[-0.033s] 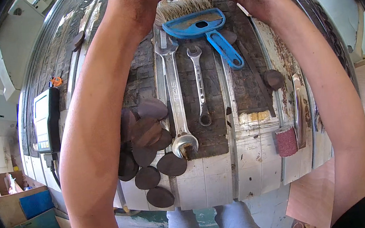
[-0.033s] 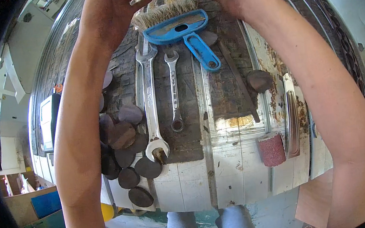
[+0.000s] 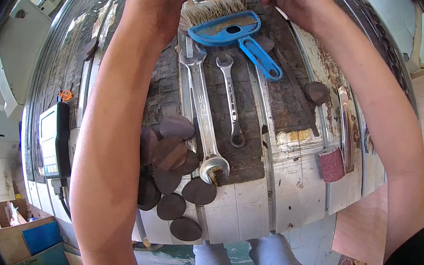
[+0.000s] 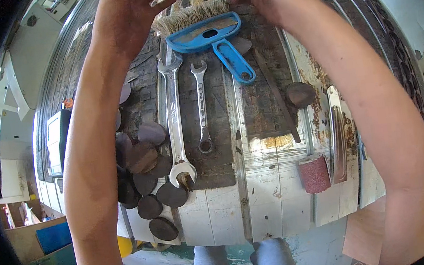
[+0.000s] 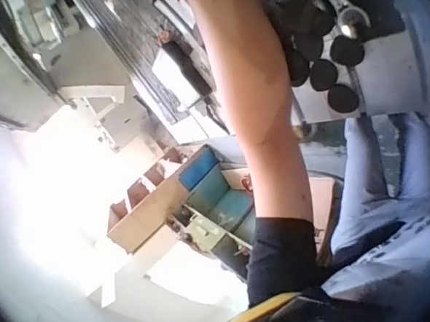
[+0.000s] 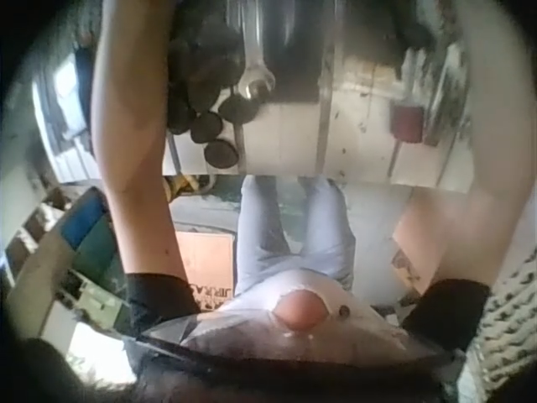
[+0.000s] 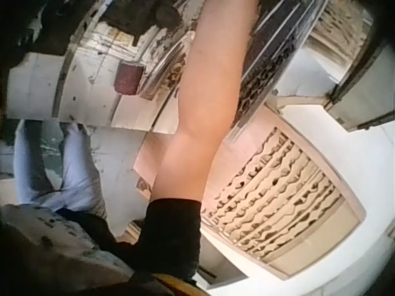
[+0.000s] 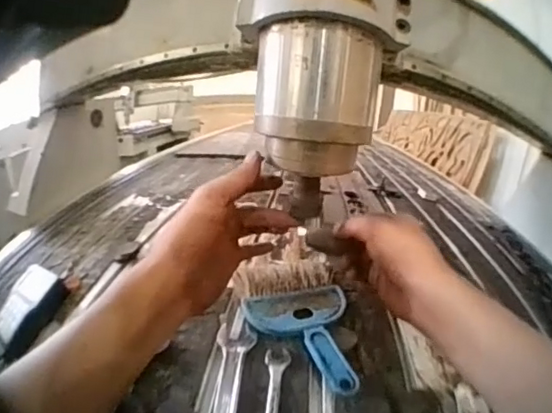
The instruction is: Loosening and tightening the spindle collet on a CNC machine with wrenches to change or adjust bits.
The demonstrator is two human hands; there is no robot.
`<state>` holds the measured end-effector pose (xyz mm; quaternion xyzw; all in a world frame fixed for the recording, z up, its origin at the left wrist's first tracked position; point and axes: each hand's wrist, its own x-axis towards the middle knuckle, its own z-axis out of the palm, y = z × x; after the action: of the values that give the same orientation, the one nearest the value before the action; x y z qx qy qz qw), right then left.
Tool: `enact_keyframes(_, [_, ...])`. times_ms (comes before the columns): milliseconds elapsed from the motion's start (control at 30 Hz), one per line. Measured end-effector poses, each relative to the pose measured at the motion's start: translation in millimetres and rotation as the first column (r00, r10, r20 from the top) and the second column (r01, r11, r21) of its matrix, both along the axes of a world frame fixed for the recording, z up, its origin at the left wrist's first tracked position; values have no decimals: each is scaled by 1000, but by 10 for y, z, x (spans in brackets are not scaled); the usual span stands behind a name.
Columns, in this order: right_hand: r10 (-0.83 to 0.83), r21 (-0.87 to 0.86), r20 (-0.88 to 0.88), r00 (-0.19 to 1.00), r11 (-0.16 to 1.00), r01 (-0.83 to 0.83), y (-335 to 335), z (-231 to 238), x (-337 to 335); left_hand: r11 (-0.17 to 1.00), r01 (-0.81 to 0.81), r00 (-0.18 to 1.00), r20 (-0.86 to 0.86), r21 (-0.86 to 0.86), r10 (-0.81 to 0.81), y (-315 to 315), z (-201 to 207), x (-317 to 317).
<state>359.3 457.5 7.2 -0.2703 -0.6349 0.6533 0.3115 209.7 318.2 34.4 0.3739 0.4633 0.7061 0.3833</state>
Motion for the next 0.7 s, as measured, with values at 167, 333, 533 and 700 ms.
enact_keyframes(167, [-266, 696, 200, 943, 716, 54, -159, -47, 115, 996, 79, 993, -87, -30, -81, 64, -37, -85])
enact_keyframes(333, [-305, 743, -72, 950, 619, 255, -353, 26, -149, 999, 44, 989, -142, 18, -41, -1, -3, -57])
enact_keyframes(533, [-372, 504, -173, 912, 762, 407, -600, 142, -385, 999, 46, 973, 229, -16, -41, 2, 21, -98])
enact_keyframes(700, [-480, 346, -254, 840, 766, 542, -775, 83, -509, 994, 105, 904, 421, -45, -76, -25, 15, -89])
